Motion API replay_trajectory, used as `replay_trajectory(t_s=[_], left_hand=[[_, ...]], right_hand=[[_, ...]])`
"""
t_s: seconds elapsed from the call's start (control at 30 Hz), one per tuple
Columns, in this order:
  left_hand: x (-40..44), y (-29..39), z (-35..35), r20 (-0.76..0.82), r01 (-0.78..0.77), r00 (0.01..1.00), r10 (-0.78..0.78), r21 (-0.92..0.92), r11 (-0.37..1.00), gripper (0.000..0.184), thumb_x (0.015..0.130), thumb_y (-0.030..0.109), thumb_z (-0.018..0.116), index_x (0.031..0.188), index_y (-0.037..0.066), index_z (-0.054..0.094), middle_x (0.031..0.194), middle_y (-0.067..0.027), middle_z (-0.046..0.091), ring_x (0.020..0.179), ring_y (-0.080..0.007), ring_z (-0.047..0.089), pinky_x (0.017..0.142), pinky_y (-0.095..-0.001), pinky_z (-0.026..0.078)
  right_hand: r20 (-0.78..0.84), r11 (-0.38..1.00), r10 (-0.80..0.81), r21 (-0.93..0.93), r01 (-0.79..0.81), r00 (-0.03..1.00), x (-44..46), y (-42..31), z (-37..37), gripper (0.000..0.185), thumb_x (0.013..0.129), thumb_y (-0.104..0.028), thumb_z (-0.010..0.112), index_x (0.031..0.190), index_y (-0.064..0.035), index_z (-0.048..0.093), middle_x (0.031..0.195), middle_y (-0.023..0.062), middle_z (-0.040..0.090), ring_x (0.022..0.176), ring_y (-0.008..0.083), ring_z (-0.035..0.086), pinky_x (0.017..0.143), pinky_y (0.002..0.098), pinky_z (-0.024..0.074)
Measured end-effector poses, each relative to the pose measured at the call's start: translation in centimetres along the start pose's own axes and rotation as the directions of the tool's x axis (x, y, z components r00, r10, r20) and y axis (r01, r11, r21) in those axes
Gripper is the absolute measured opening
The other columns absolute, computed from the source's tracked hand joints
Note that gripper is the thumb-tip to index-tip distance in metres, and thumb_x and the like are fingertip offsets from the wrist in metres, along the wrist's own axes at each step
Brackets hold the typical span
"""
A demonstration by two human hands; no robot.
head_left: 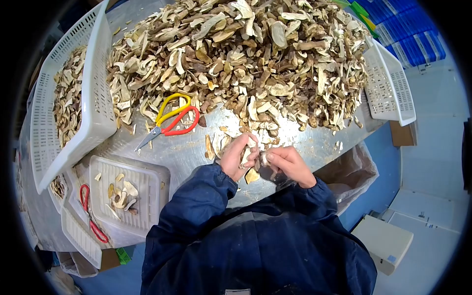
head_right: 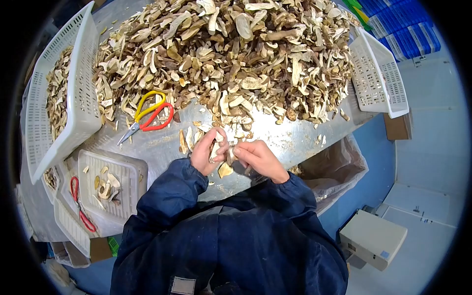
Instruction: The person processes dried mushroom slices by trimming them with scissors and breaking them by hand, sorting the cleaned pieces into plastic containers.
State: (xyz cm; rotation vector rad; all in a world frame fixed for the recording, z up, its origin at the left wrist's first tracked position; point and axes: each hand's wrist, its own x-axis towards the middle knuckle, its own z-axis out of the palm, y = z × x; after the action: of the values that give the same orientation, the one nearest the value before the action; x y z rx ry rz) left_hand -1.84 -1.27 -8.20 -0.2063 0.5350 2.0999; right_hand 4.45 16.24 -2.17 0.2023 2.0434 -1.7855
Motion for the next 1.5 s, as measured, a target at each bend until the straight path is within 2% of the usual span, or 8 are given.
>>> replay_trajectory(t_s=[0.13,0.27,0.5,0.67,0.77,0.9,1.1,1.5], left_hand=[[0.2,-0.1,-0.3,0.056,-0.040,0.998,0.035,0.085,0.996,0.019,0.097,0.025,0.039,0.095,0.008,0.048,0.080,-0.0045,0.048,0.065,-0.0081,0.043,0.049,-0.0188,0.034],[-0.1,0.1,1.2,-0.031,-0.025,0.999,0.030,0.135,0.991,0.010,0.092,0.015,0.042,0.092,0.008,0.048,0.083,-0.0055,0.050,0.069,-0.0096,0.046,0.050,-0.0197,0.037],[0.3,-0.2,-0.6,0.175,0.010,0.984,-0.039,0.161,0.987,0.007,0.092,0.013,0.049,0.096,0.008,0.050,0.083,-0.0038,0.049,0.071,-0.0085,0.045,0.047,-0.0177,0.033],[-0.1,0.0,0.4,0.078,-0.010,0.997,-0.007,0.215,0.976,0.023,0.092,0.017,0.052,0.114,0.008,0.050,0.089,-0.0027,0.050,0.077,-0.0086,0.047,0.052,-0.0177,0.036],[-0.1,-0.3,0.8,0.051,-0.025,0.999,0.015,0.189,0.982,0.031,0.092,0.017,0.053,0.122,0.008,0.048,0.096,-0.0013,0.051,0.084,-0.0087,0.048,0.057,-0.0180,0.038],[0.1,-0.8,0.3,0.105,-0.054,0.994,0.025,0.286,0.957,0.031,0.093,0.021,0.055,0.121,0.008,0.049,0.100,0.0006,0.053,0.086,-0.0076,0.049,0.059,-0.0177,0.038],[0.1,-0.5,0.0,0.077,0.094,0.990,-0.115,0.234,0.968,0.016,0.095,0.018,0.051,0.104,0.005,0.054,0.093,-0.0038,0.055,0.074,-0.0084,0.049,0.049,-0.0176,0.035],[-0.1,0.4,0.6,0.138,-0.026,0.990,0.018,0.050,0.998,0.051,0.082,0.010,0.040,0.133,0.007,0.039,0.086,-0.0059,0.048,0.077,-0.0147,0.046,0.045,-0.0174,0.036]], right_hand=[[-0.147,0.992,0.046,-0.110,-0.062,0.988,-0.2,-0.3,-0.7,0.028,0.094,-0.022,0.053,0.088,0.0001,0.068,0.059,-0.0021,0.055,0.053,0.0037,0.047,0.048,0.0199,0.0354],[-0.630,0.930,-0.201,-0.363,-0.056,0.750,2.6,1.4,-2.4,0.020,0.085,-0.020,0.061,0.086,-0.0008,0.066,0.059,0.0070,0.060,0.053,0.0131,0.056,0.051,0.0279,0.0416],[-0.535,0.657,-0.474,-0.744,-0.124,0.699,5.3,3.2,-2.8,0.017,0.079,-0.017,0.064,0.087,-0.0027,0.066,0.071,0.0152,0.064,0.062,0.0356,0.059,0.059,0.0409,0.0469],[-0.502,0.998,0.058,0.021,-0.055,0.863,2.7,1.5,-2.5,0.017,0.085,-0.015,0.061,0.079,0.0010,0.060,0.068,0.0012,0.060,0.056,0.0047,0.050,0.052,0.0207,0.0390],[-0.428,0.990,0.118,0.122,-0.072,0.896,0.9,-1.1,-1.2,0.015,0.085,-0.015,0.061,0.082,-0.0002,0.060,0.067,0.0015,0.061,0.055,0.0060,0.051,0.052,0.0216,0.0403],[-0.439,0.840,-0.288,-0.543,0.004,0.851,-0.1,-1.1,1.7,0.016,0.087,-0.016,0.061,0.084,-0.0003,0.060,0.064,0.0015,0.061,0.054,0.0061,0.054,0.048,0.0220,0.0394],[-0.493,0.996,-0.074,-0.080,0.039,0.867,-1.1,-2.1,0.9,0.012,0.085,-0.012,0.064,0.082,-0.0003,0.062,0.059,-0.0032,0.055,0.054,0.0023,0.046,0.047,0.0204,0.0348],[-0.618,0.907,-0.226,-0.415,-0.068,0.753,1.5,2.0,-1.4,0.019,0.083,-0.020,0.065,0.089,-0.0015,0.064,0.067,0.0108,0.062,0.056,0.0186,0.058,0.052,0.0309,0.0435]])
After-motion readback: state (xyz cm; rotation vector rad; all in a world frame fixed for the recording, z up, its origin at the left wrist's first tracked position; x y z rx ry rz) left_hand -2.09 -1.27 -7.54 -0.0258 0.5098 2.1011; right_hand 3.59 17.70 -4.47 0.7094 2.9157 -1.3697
